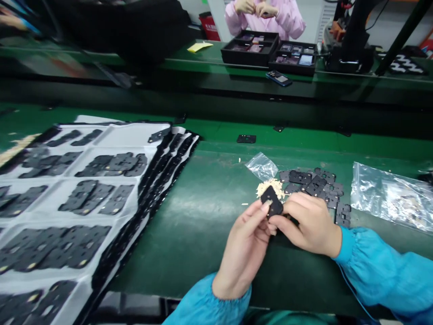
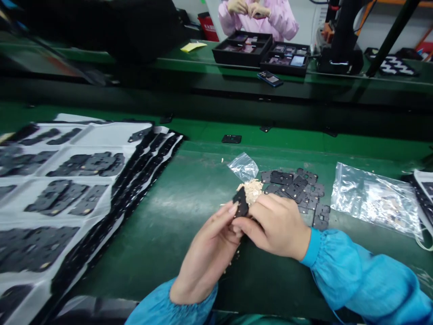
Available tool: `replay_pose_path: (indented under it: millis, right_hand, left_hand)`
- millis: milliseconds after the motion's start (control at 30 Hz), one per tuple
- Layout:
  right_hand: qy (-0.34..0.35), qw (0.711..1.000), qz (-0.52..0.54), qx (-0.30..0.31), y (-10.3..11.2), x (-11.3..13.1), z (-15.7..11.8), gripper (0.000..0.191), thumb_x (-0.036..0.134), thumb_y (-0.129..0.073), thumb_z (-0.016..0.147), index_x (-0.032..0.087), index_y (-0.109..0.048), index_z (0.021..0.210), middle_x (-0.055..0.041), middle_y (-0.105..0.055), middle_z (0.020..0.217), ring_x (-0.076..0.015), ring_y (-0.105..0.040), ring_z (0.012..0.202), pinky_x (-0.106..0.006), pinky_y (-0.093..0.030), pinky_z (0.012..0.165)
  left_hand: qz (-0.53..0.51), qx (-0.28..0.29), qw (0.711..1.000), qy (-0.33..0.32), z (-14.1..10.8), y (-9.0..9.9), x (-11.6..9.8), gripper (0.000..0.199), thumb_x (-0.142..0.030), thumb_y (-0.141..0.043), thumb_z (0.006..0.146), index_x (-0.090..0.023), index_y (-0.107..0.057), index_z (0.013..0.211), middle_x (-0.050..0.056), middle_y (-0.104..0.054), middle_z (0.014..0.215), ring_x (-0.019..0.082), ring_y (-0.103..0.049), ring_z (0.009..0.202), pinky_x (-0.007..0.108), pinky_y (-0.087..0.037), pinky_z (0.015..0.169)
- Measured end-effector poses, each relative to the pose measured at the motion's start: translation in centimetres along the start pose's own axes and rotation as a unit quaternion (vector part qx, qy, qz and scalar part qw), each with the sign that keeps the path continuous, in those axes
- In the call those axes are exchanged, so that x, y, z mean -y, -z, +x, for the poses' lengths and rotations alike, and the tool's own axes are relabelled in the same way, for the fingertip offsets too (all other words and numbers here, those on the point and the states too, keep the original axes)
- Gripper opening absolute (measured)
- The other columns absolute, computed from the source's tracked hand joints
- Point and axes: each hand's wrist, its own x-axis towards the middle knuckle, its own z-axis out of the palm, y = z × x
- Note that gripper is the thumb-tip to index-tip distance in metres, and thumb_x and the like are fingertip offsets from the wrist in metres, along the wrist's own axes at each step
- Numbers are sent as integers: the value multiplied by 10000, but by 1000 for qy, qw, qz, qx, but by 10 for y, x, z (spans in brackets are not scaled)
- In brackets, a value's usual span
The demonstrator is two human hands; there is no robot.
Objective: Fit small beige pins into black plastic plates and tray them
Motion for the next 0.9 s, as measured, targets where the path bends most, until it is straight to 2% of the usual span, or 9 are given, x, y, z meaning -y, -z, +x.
replay_pose_path:
  millis: [67,133,233,333,433,533,600,767,900]
  right_hand:
    - [-94,984,143,46,3,0,7,402,399,-589,983,207,-519,638,11,-552,659,-127,-489,616,-269,-376,589]
    - [-183,950,242,78,11,-7,18,426,415,-617,939,211,-465,597,46,-459,595,-109,-412,563,-247,-339,537]
    - [-278,927,253,-2,27,-30,32,451,546,-647,885,204,-530,615,61,-434,565,-107,-372,543,-250,-312,523]
    - [-319,928,190,-30,37,-53,35,446,601,-685,847,182,-637,699,35,-541,605,-115,-415,541,-261,-318,524]
    - [-269,957,85,67,33,-54,26,281,443,-709,871,175,-732,789,8,-632,657,-130,-501,573,-267,-351,556]
    - [-151,969,16,195,19,-33,10,100,251,-679,899,211,-766,870,15,-676,699,-142,-573,628,-279,-377,618]
    - [-92,966,-12,243,8,-18,0,91,207,-675,909,229,-762,922,15,-713,757,-156,-618,678,-291,-385,649]
    - [-42,960,-45,272,-19,-3,-11,125,229,-631,970,239,-718,1058,-15,-788,961,-190,-702,798,-304,-400,669]
    - [-40,954,-60,290,-27,-2,-11,87,190,-608,967,221,-684,940,-7,-767,835,-175,-686,732,-294,-355,629]
  left_hand:
    - [86,22,995,-39,0,0,-5,222,-252,-876,770,-133,-732,889,-24,-684,635,74,-614,525,144,-543,533]
    - [174,27,983,-56,-1,2,-11,343,-325,-856,804,-138,-729,1062,3,-721,664,119,-658,553,187,-555,543]
    - [275,17,957,-93,-4,11,-19,480,-391,-813,844,-150,-693,1242,73,-788,832,175,-706,649,242,-565,559]
    - [367,-21,915,-166,-7,26,-26,378,-357,-822,829,-171,-764,1153,60,-782,816,168,-676,662,248,-545,601]
    - [479,-45,843,-241,-10,45,-33,192,-297,-833,809,-217,-832,984,43,-764,801,182,-655,707,273,-531,680]
    - [576,-5,766,-286,-15,62,-34,92,-277,-804,838,-254,-845,917,63,-775,894,237,-674,854,343,-526,824]
    - [621,35,723,-301,-19,72,-31,95,-285,-774,871,-271,-839,939,68,-768,936,260,-666,918,390,-511,878]
    - [689,103,641,-323,-28,87,-15,98,-331,-768,897,-290,-817,971,63,-745,1000,274,-622,1003,432,-457,938]
    - [710,104,608,-338,-29,91,-4,77,-323,-747,921,-292,-817,927,57,-746,994,278,-601,1021,425,-433,907]
